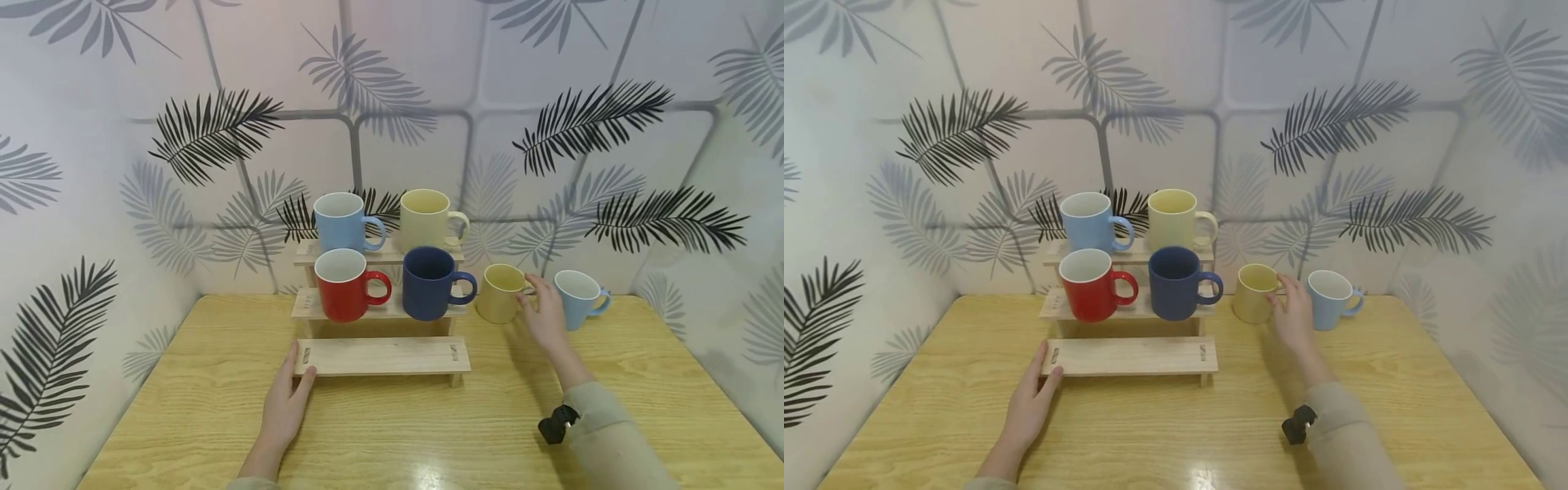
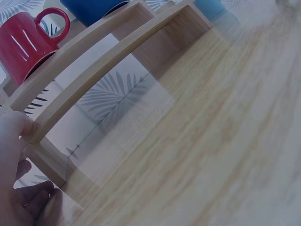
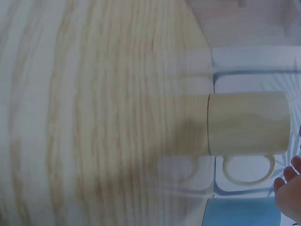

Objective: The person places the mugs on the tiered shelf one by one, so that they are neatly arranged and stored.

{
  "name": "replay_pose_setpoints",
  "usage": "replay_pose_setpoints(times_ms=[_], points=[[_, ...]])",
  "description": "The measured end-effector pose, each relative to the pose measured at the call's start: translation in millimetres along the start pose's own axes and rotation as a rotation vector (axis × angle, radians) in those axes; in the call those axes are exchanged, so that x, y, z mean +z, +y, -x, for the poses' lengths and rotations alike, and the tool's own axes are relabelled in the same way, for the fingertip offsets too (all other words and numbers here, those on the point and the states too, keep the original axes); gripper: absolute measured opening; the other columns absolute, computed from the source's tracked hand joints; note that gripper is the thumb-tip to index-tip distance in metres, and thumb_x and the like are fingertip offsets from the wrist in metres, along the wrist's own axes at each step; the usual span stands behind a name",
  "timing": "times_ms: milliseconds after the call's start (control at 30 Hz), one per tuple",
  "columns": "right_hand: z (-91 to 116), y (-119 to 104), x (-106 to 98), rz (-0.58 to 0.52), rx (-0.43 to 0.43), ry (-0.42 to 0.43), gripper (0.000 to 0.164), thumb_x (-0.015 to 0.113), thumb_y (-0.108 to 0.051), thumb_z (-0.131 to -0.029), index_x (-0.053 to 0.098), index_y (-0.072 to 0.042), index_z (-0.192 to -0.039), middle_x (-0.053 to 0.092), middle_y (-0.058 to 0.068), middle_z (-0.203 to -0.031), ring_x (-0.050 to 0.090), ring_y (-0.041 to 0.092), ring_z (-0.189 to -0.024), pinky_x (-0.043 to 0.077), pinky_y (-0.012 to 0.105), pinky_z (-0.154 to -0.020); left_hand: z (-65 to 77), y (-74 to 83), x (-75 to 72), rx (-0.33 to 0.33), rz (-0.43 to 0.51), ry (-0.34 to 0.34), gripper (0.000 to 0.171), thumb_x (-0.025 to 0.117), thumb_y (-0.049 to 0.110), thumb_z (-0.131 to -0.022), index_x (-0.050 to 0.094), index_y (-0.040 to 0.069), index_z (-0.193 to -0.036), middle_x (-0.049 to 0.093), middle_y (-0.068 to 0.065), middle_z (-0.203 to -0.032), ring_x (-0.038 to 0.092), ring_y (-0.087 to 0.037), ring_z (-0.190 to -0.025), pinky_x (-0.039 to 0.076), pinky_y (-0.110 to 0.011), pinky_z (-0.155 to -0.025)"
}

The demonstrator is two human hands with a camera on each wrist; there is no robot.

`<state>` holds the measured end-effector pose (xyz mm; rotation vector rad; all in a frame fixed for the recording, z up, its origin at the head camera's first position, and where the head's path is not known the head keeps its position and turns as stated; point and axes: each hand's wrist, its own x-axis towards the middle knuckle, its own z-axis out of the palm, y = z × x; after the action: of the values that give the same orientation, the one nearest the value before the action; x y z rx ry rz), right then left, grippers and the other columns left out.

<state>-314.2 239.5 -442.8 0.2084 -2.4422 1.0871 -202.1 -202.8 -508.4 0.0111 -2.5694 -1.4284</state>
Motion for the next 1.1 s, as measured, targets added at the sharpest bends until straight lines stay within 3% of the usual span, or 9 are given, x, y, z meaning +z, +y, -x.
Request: replay_pose_setpoints(times_ms=[233, 600, 867, 1100], points=[[-7.3, 14.9, -0.2, 0.036, 0.075, 0.005, 0.044, 0.053, -0.006, -0.097, 0.041, 0.012, -0.135, 0.041, 0.034, -0.131, 0.035, 0.050, -0.124, 0.027, 0.059, -0.105, 0.1, 0.1, 0.5, 0.012, 0.003, 0.017, 0.068, 0.044, 0.044, -0.100, 0.018, 0.010, -0.153, 0.021, -0.013, -0.156, 0.020, -0.034, -0.141, 0.017, -0.052, -0.113], [-16.0, 26.4, 5.2, 0.081, 0.106, -0.046, 0.040, 0.043, -0.001, -0.100, 0.037, 0.012, -0.137, 0.042, 0.034, -0.131, 0.040, 0.049, -0.119, 0.031, 0.058, -0.102, -0.1, -1.4, 0.4, 0.012, -0.002, 0.014, 0.068, 0.044, 0.045, -0.100, 0.018, 0.011, -0.154, 0.021, -0.012, -0.156, 0.020, -0.034, -0.141, 0.018, -0.052, -0.113], [-14.5, 31.6, 9.6, 0.065, 0.060, 0.013, 0.032, 0.051, 0.002, -0.096, 0.049, 0.015, -0.125, 0.050, 0.035, -0.121, 0.042, 0.049, -0.116, 0.032, 0.058, -0.100, 0.8, 0.0, 0.7, 0.016, 0.001, 0.011, 0.067, 0.044, 0.043, -0.101, 0.018, 0.010, -0.154, 0.021, -0.013, -0.156, 0.020, -0.034, -0.141, 0.017, -0.051, -0.113], [-6.2, 25.4, 10.9, 0.013, 0.148, 0.026, 0.028, 0.054, -0.008, -0.097, 0.054, 0.011, -0.119, 0.054, 0.030, -0.112, 0.049, 0.043, -0.105, 0.039, 0.053, -0.091, 0.2, 0.6, -0.4, 0.004, 0.002, 0.008, 0.068, 0.043, 0.045, -0.101, 0.017, 0.012, -0.154, 0.020, -0.013, -0.156, 0.019, -0.034, -0.141, 0.016, -0.052, -0.113]])
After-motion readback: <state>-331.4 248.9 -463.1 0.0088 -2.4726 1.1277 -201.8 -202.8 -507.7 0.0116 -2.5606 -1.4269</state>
